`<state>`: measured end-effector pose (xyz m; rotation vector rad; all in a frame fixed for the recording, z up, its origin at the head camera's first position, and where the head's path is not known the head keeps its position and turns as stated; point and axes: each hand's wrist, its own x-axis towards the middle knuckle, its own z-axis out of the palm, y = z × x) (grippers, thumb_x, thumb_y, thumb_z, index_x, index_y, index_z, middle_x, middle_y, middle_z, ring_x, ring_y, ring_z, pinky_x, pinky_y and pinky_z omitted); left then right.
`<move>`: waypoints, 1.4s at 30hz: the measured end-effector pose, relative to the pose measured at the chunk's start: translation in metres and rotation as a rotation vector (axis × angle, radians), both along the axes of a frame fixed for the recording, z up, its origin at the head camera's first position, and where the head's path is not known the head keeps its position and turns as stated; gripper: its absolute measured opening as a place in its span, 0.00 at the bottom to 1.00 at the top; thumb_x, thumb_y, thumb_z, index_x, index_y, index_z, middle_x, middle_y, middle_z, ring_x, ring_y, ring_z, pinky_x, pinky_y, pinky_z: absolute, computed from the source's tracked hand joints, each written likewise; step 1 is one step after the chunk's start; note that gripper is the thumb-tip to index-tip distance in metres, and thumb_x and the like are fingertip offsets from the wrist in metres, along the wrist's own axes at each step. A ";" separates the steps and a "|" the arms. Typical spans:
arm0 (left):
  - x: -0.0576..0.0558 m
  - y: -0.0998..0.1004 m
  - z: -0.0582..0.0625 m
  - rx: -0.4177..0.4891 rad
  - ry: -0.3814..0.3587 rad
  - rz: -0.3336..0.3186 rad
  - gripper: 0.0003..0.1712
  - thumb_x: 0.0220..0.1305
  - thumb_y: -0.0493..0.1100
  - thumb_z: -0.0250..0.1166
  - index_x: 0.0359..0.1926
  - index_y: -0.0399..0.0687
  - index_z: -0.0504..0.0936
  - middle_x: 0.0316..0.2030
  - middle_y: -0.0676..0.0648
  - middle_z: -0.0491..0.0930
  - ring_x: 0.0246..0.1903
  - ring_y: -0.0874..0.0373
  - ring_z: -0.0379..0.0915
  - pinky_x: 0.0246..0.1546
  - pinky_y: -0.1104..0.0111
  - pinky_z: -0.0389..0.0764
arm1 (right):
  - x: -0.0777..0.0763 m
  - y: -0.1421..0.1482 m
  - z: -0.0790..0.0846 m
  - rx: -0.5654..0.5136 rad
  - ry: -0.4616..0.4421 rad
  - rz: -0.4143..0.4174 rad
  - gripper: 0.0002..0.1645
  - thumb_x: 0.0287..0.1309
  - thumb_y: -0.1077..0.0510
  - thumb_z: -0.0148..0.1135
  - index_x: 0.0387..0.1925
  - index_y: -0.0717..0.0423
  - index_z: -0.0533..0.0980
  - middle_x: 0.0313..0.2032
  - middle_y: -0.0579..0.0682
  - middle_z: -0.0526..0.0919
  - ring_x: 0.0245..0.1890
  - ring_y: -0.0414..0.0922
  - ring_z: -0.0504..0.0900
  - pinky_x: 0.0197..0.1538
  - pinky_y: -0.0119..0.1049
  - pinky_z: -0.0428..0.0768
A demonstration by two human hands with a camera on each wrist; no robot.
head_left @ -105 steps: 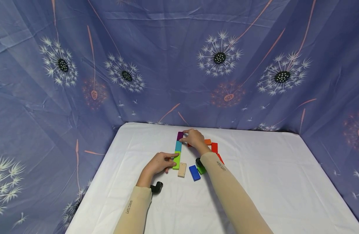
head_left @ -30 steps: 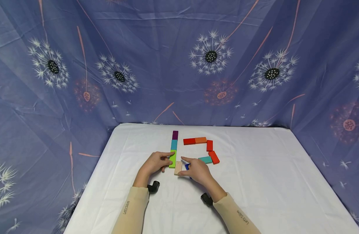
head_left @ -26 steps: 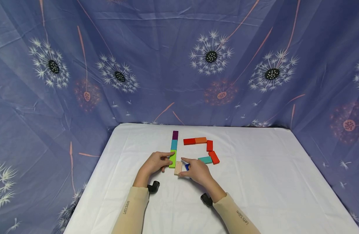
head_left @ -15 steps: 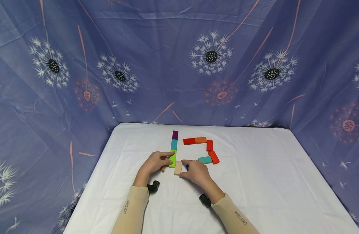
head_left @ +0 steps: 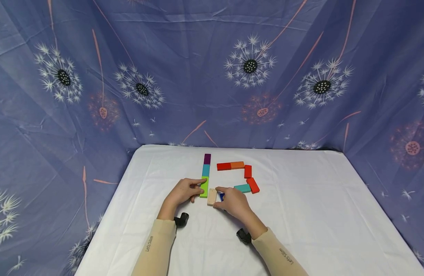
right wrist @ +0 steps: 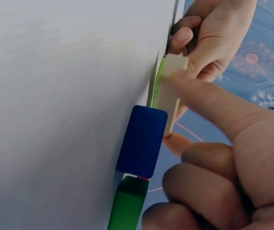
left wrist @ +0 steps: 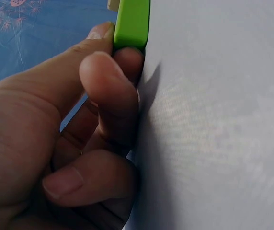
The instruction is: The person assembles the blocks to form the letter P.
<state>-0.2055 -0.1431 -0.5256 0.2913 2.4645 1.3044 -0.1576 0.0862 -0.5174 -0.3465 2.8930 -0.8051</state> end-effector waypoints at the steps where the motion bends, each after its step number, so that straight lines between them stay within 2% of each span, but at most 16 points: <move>1: 0.000 0.000 0.000 -0.001 0.002 0.000 0.29 0.69 0.45 0.73 0.69 0.62 0.83 0.20 0.50 0.78 0.13 0.59 0.72 0.35 0.64 0.75 | 0.000 0.000 0.000 -0.007 -0.003 0.002 0.36 0.52 0.45 0.83 0.63 0.50 0.85 0.14 0.44 0.70 0.22 0.42 0.67 0.24 0.32 0.59; 4: 0.000 0.000 -0.001 -0.001 -0.001 0.004 0.28 0.70 0.46 0.72 0.69 0.62 0.83 0.19 0.50 0.78 0.13 0.59 0.72 0.35 0.64 0.75 | 0.000 0.002 0.001 -0.031 -0.014 0.017 0.36 0.52 0.45 0.83 0.63 0.49 0.85 0.12 0.41 0.64 0.19 0.41 0.62 0.23 0.32 0.55; 11: -0.001 -0.001 -0.001 -0.007 0.011 0.001 0.27 0.70 0.46 0.72 0.69 0.63 0.83 0.18 0.50 0.78 0.13 0.59 0.72 0.36 0.64 0.75 | 0.005 0.000 0.005 -0.078 -0.029 0.079 0.36 0.51 0.47 0.84 0.62 0.50 0.85 0.13 0.39 0.60 0.17 0.38 0.59 0.23 0.31 0.55; 22: -0.002 0.000 -0.002 0.005 0.016 -0.009 0.27 0.70 0.47 0.73 0.69 0.62 0.83 0.20 0.49 0.81 0.13 0.59 0.73 0.36 0.64 0.75 | 0.011 -0.011 0.004 -0.052 -0.036 0.123 0.37 0.49 0.46 0.85 0.61 0.50 0.86 0.14 0.39 0.71 0.18 0.36 0.68 0.25 0.30 0.62; 26: -0.001 0.000 -0.003 -0.001 0.019 -0.010 0.27 0.69 0.47 0.73 0.69 0.62 0.83 0.19 0.50 0.80 0.13 0.59 0.73 0.36 0.65 0.75 | 0.011 -0.014 0.001 -0.029 -0.034 0.124 0.37 0.49 0.46 0.85 0.61 0.51 0.86 0.13 0.39 0.70 0.18 0.35 0.67 0.25 0.29 0.63; 31: -0.001 0.000 -0.002 -0.009 0.017 -0.004 0.27 0.69 0.47 0.73 0.69 0.63 0.83 0.18 0.50 0.79 0.13 0.59 0.73 0.36 0.64 0.74 | 0.013 -0.019 0.001 0.004 -0.026 0.115 0.36 0.49 0.47 0.85 0.60 0.52 0.86 0.12 0.40 0.67 0.18 0.37 0.63 0.24 0.30 0.59; 42: 0.000 0.000 -0.001 0.004 0.006 0.000 0.28 0.69 0.46 0.73 0.69 0.60 0.83 0.21 0.48 0.80 0.13 0.59 0.73 0.35 0.65 0.74 | 0.018 -0.028 0.002 0.069 0.050 0.101 0.36 0.48 0.48 0.86 0.59 0.56 0.87 0.14 0.44 0.75 0.21 0.38 0.67 0.25 0.31 0.63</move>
